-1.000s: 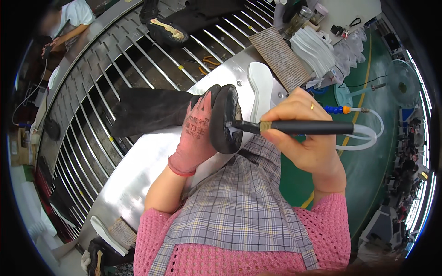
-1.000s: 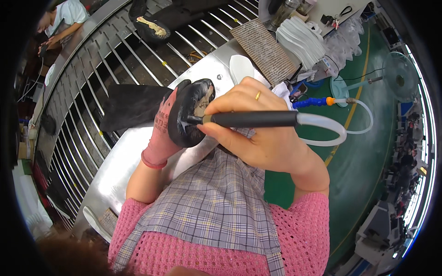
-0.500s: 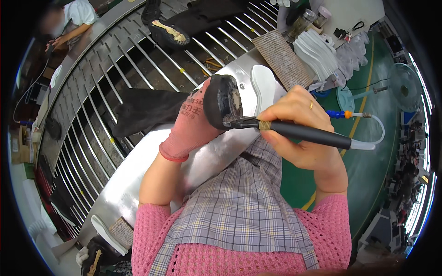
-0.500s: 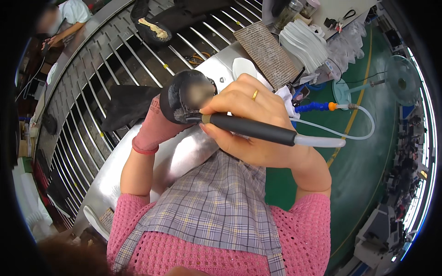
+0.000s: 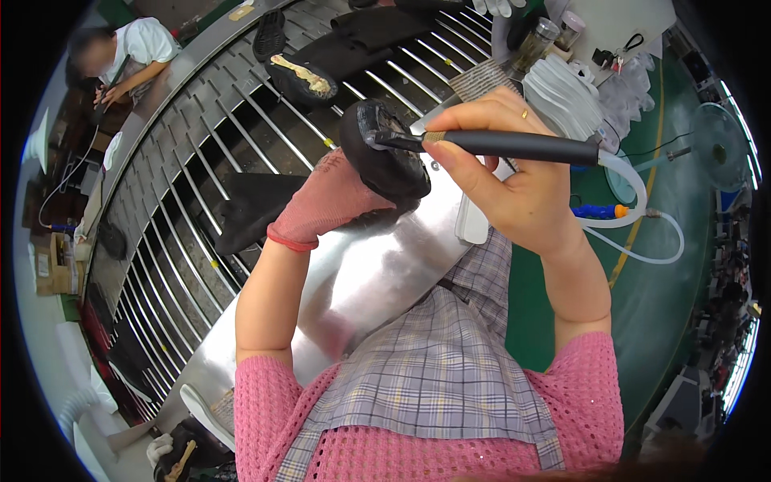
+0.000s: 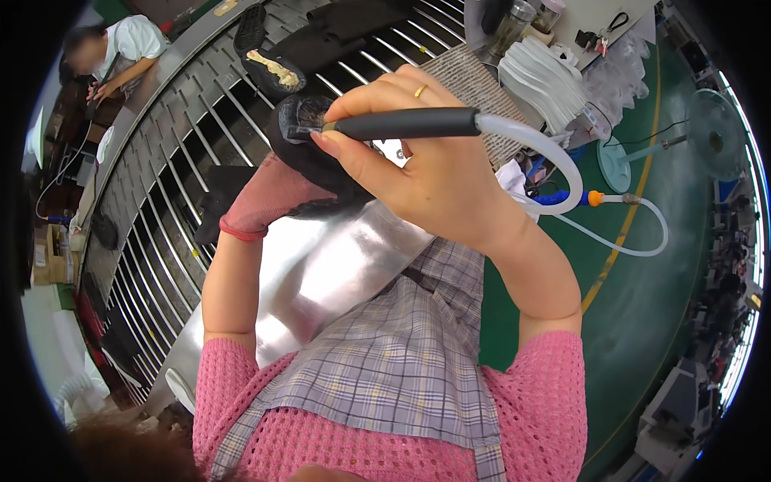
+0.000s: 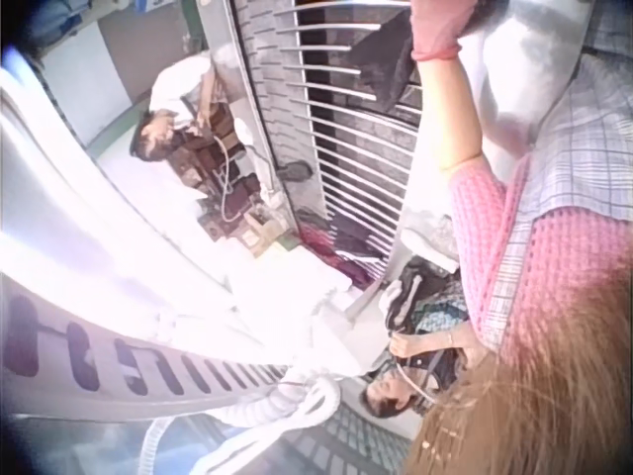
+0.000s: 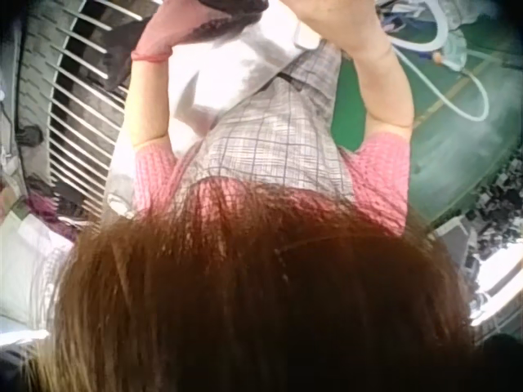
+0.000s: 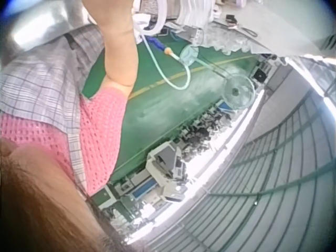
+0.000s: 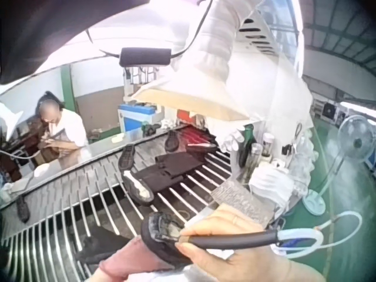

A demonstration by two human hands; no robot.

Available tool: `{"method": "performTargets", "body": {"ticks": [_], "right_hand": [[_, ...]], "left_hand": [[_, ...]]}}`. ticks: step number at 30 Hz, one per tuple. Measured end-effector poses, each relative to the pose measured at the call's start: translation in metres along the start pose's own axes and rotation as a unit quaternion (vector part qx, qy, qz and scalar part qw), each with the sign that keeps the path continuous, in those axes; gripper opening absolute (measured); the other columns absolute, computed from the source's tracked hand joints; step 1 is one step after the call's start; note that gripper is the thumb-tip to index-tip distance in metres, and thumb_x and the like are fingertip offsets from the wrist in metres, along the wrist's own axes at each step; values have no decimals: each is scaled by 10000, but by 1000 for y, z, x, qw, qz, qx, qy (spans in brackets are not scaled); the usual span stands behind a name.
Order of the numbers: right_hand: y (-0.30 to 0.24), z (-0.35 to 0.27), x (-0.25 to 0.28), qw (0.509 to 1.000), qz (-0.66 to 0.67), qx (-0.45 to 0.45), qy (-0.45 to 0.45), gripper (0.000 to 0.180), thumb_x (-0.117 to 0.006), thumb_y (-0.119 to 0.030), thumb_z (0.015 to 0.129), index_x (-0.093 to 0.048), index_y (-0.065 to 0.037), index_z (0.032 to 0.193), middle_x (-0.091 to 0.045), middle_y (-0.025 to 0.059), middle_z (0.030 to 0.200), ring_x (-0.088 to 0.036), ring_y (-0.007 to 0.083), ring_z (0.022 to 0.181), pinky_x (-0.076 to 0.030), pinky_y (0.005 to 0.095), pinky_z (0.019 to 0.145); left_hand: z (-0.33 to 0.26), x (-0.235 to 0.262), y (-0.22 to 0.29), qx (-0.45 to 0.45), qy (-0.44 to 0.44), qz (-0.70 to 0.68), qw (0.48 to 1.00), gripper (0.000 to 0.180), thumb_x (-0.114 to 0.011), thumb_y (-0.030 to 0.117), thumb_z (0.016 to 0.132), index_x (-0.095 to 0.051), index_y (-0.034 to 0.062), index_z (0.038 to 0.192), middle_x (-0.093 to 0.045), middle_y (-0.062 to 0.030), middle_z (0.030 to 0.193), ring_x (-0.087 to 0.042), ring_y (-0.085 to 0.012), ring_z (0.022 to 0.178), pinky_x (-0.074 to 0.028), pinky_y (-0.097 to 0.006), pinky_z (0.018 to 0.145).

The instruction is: The person applies glue to the sole of a black boot using a brush, then attaches a white insole to the glued area. The process is repeated for a second boot. The person works at a metal workstation in a factory setting.

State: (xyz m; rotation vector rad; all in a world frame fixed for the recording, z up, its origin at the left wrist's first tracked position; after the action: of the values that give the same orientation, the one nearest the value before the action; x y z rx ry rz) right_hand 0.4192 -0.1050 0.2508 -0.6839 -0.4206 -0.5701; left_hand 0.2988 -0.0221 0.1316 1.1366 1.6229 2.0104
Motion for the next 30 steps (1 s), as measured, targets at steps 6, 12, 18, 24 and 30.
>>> {"method": "performTargets", "body": {"ticks": [6, 12, 18, 24, 30], "right_hand": [[12, -6, -1, 998, 33, -44, 8, 153, -747, -58, 788, -672, -52, 922, -644, 17, 797, -533, 138, 678, -405, 275, 549], [42, -18, -5, 992, 101, -81, -8, 178, -724, -41, 795, -685, -48, 968, -655, 26, 866, -547, 115, 750, -439, 240, 598], [94, -55, -8, 983, 88, -141, -71, 185, -702, -55, 811, -701, -51, 997, -665, 48, 909, -577, 153, 852, -486, 287, 731], [114, -91, 25, 922, 225, -313, 28, 180, -674, -35, 857, -669, 7, 1032, -658, 51, 916, -617, 117, 869, -492, 256, 763], [100, -105, 39, 878, 314, -330, 145, 133, -681, -37, 867, -664, 35, 978, -655, 61, 860, -606, 89, 777, -471, 211, 684]], "left_hand": [[13, 2, -6, -13, -5, 10, 1000, 411, -801, 229, 684, -679, 70, 1043, -696, -58, 942, -650, -187, 892, -493, -331, 833], [18, 5, -13, -3, 1, -22, 1000, 412, -810, 216, 672, -683, 69, 1035, -694, -60, 956, -643, -183, 894, -493, -327, 833], [24, 8, -25, 8, 9, -20, 1000, 517, -820, 195, 658, -636, 33, 1113, -683, -90, 1051, -641, -207, 971, -487, -329, 883], [-12, -3, -64, -72, 214, 315, 922, 953, -900, 275, 552, -437, -11, 1334, -562, -215, 1245, -527, -383, 1182, -400, -448, 1037], [-39, 5, -88, -133, 311, 180, 924, 731, -832, 249, 680, -523, -51, 1271, -646, -201, 1082, -634, -340, 984, -485, -387, 910]]}}
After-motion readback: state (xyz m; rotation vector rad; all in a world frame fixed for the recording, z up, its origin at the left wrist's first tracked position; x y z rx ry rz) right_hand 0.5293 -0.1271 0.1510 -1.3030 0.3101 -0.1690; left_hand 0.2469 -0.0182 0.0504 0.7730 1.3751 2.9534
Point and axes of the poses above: each hand's wrist, its own z-axis towards the middle knuckle, its own x-axis out of the back of the hand, y = z × x, the point moved 8 cm from there along z, towards the middle knuckle
